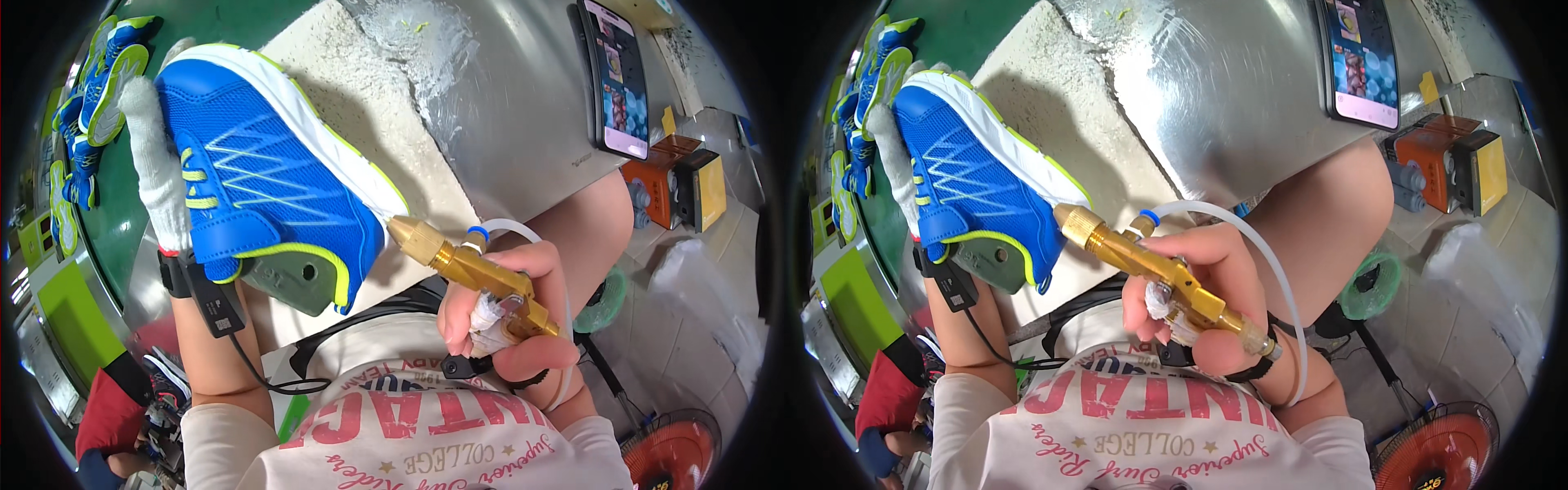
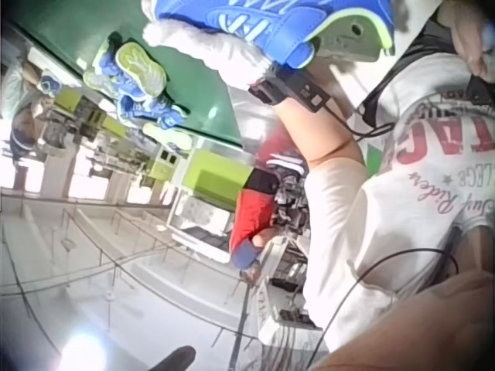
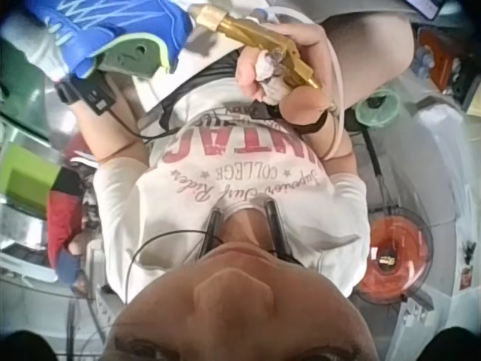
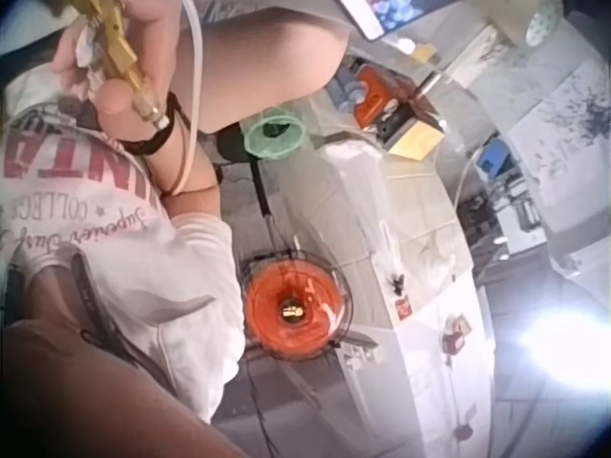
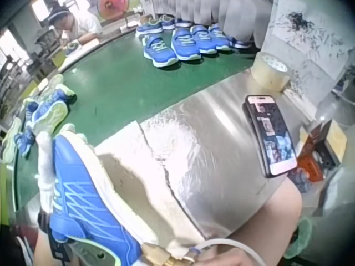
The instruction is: The person uses a handheld air nozzle to blow air into and around the interior and exterior of blue and neon-green sneakers. They repeatedly pick up shoes from a green workbench, direct the nozzle at the shoe openings and sides, and place the shoes back down. A smartphone and other items are visible on the bench.
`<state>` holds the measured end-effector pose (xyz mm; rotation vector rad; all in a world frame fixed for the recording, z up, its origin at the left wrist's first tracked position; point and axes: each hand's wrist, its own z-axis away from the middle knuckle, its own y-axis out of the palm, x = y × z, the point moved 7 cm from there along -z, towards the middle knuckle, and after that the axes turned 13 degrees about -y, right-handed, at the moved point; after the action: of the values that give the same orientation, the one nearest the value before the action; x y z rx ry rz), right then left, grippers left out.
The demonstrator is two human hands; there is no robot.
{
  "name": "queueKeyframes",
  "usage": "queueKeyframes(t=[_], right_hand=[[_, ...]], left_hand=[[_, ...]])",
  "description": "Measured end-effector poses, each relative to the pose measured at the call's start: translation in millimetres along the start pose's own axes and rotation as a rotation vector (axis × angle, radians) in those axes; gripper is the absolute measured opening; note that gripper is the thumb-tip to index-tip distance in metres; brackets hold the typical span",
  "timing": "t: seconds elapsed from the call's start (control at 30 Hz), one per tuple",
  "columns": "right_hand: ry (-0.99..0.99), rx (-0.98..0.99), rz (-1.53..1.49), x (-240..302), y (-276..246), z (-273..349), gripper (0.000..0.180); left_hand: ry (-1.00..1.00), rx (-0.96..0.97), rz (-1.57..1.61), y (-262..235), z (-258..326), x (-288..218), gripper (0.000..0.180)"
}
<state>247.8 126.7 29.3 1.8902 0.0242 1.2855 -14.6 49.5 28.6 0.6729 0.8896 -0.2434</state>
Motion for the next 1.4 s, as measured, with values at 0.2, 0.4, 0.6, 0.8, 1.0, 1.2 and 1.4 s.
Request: queueKeyframes(t=[0.2,0.4,0.6,0.8,1.0,1.2,1.4], right_hand=[[0.107,-0.109,0.052,-0.9,-4.1,8.3,0.084],[0.102,-0.171,0.013,-9.7,2.2,4.5,0.080],[0.141,-0.127,0.020,-15.7,1.4,5.9,0.077],[0.021,-0.106,0.278,-6.7,15.5,7.9,0.084],[-0.012,0.036,0.411,5.5,28.1,4.3,0.084],[0.097,-0.016,0.144,20.6,21.2,24.2,0.075],[0.247,-0.206,0.373,67.7,11.5,37.0,0.082]], left_hand=[[-0.042,-0.155,-0.089,-23.4,24.8,3.6,0.052],[-0.089,-0.235,0.060,-49.8,83.2,13.4,0.042],[-0.284,-0.325,-0.010,-54.8,142.1,40.9,0.045],[-0.545,-0.175,0.166,-24.5,171.9,76.1,0.057],[-0.694,-0.113,0.441,6.4,177.9,94.0,0.073],[-0.813,0.253,0.779,41.7,175.9,114.0,0.071],[-0.721,0.509,0.613,92.3,158.6,128.8,0.060]])
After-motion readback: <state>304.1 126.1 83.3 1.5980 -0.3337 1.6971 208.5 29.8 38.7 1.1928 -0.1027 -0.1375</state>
